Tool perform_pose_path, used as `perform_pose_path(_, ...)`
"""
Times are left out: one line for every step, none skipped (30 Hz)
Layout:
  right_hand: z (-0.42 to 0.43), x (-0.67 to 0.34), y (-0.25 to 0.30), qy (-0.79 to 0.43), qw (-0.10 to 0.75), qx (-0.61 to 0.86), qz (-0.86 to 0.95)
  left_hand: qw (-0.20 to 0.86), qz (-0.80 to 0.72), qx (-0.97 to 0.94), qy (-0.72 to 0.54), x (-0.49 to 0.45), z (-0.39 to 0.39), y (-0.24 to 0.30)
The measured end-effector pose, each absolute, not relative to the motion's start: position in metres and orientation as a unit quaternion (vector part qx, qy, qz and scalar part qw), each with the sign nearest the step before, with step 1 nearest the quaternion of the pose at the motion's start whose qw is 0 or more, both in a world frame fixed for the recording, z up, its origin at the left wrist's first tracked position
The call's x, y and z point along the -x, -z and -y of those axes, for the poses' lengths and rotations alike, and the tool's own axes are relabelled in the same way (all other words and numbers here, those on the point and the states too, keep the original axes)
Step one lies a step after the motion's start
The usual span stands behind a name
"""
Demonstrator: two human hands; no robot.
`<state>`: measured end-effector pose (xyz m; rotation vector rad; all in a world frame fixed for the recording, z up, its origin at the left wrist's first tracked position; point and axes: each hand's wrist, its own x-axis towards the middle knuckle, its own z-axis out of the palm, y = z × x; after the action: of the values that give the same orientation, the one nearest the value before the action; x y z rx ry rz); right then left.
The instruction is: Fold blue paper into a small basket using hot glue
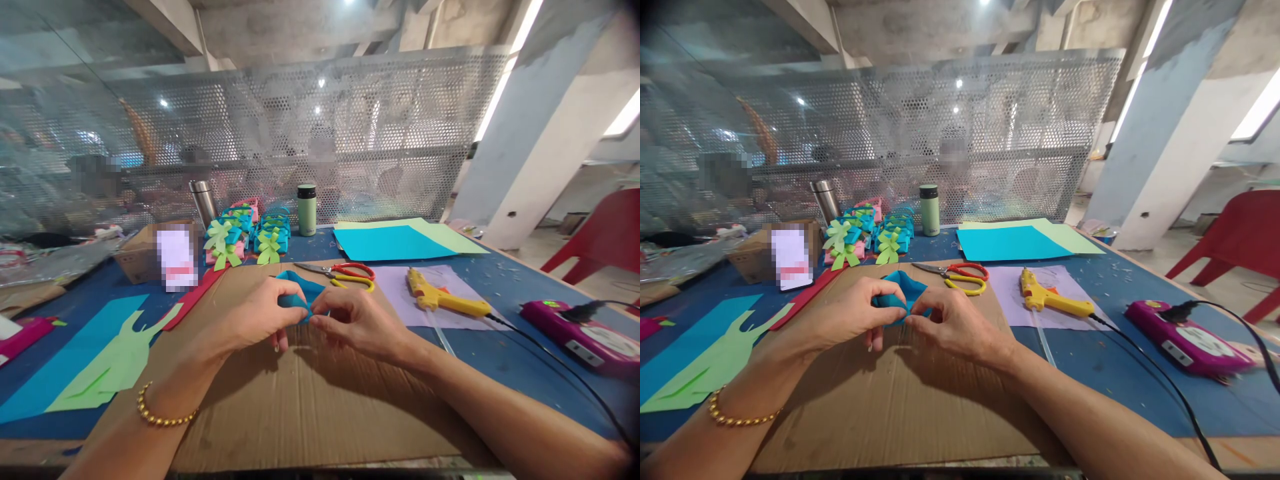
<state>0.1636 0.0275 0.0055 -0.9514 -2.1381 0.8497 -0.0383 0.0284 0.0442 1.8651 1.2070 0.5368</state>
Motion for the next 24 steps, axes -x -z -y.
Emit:
perform_pose_path(-0.027, -0.163, -0.007, -0.318, 0.322, 0.367, 0.813, 0.411, -0.482, -0.744, -0.211, 0.037, -0.028, -0.045)
perform_pose_path(-0.026, -0.162, -0.008, -0.308, 0.326, 0.371, 0.813, 0.409, -0.483, -0.745, -0.210, 0.036, -0.027, -0.045)
perform_pose_path(-0.026, -0.162, -0.009, -0.298, 0.331, 0.377, 0.812, 0.409, -0.484, -0.744, -0.211, 0.036, -0.026, -0.046)
perform_pose_path(-0.026, -0.161, -0.010, -0.292, 0.337, 0.384, 0.809, 0.408, -0.486, -0.742, -0.215, 0.035, -0.025, -0.046)
perform_pose_path(-0.026, -0.161, -0.010, -0.294, 0.342, 0.394, 0.801, 0.403, -0.489, -0.740, -0.225, 0.035, -0.025, -0.047)
perform_pose_path(-0.026, -0.161, -0.010, -0.303, 0.349, 0.406, 0.788, 0.389, -0.494, -0.739, -0.243, 0.034, -0.024, -0.047)
perform_pose_path(-0.026, -0.160, -0.010, -0.319, 0.357, 0.416, 0.773, 0.360, -0.500, -0.739, -0.272, 0.035, -0.024, -0.047)
perform_pose_path(-0.027, -0.160, -0.009, -0.337, 0.367, 0.423, 0.757, 0.309, -0.505, -0.743, -0.313, 0.035, -0.024, -0.047)
perform_pose_path(-0.028, -0.161, -0.008, -0.355, 0.380, 0.427, 0.740, 0.243, -0.505, -0.747, -0.357, 0.036, -0.024, -0.046)
perform_pose_path(-0.028, -0.161, -0.008, -0.370, 0.395, 0.427, 0.724, 0.170, -0.496, -0.753, -0.398, 0.037, -0.024, -0.045)
perform_pose_path(-0.029, -0.161, -0.007, -0.384, 0.413, 0.424, 0.709, 0.100, -0.480, -0.759, -0.427, 0.037, -0.024, -0.045)
perform_pose_path(-0.030, -0.162, -0.007, -0.393, 0.430, 0.419, 0.696, 0.057, -0.462, -0.772, -0.432, 0.038, -0.023, -0.044)
perform_pose_path(-0.030, -0.162, -0.007, -0.399, 0.447, 0.413, 0.686, 0.031, -0.449, -0.788, -0.421, 0.038, -0.023, -0.043)
perform_pose_path(-0.031, -0.162, -0.007, -0.404, 0.461, 0.406, 0.678, 0.012, -0.439, -0.802, -0.405, 0.037, -0.022, -0.042)
perform_pose_path(-0.031, -0.163, -0.008, -0.407, 0.473, 0.397, 0.673, -0.005, -0.428, -0.814, -0.392, 0.036, -0.022, -0.041)
perform_pose_path(-0.031, -0.163, -0.009, -0.408, 0.483, 0.390, 0.670, -0.021, -0.418, -0.822, -0.386, 0.035, -0.022, -0.039)
perform_pose_path(-0.030, -0.163, -0.010, -0.406, 0.489, 0.383, 0.670, -0.036, -0.408, -0.827, -0.386, 0.033, -0.022, -0.037)
perform_pose_path(-0.030, -0.163, -0.011, -0.405, 0.492, 0.378, 0.671, -0.045, -0.400, -0.827, -0.391, 0.032, -0.023, -0.035)
perform_pose_path(-0.029, -0.162, -0.012, -0.404, 0.493, 0.375, 0.673, -0.048, -0.396, -0.826, -0.398, 0.031, -0.024, -0.033)
perform_pose_path(-0.028, -0.162, -0.013, -0.404, 0.493, 0.372, 0.675, -0.043, -0.396, -0.824, -0.403, 0.030, -0.025, -0.030)
perform_pose_path(-0.027, -0.162, -0.013, -0.405, 0.491, 0.368, 0.678, -0.037, -0.399, -0.820, -0.409, 0.030, -0.026, -0.028)
perform_pose_path(-0.026, -0.161, -0.014, -0.408, 0.489, 0.363, 0.680, -0.029, -0.401, -0.817, -0.414, 0.030, -0.028, -0.025)
perform_pose_path(-0.026, -0.161, -0.014, -0.410, 0.488, 0.357, 0.683, -0.022, -0.402, -0.815, -0.417, 0.030, -0.029, -0.024)
perform_pose_path(-0.026, -0.161, -0.014, -0.411, 0.489, 0.351, 0.685, -0.015, -0.402, -0.814, -0.419, 0.030, -0.030, -0.023)
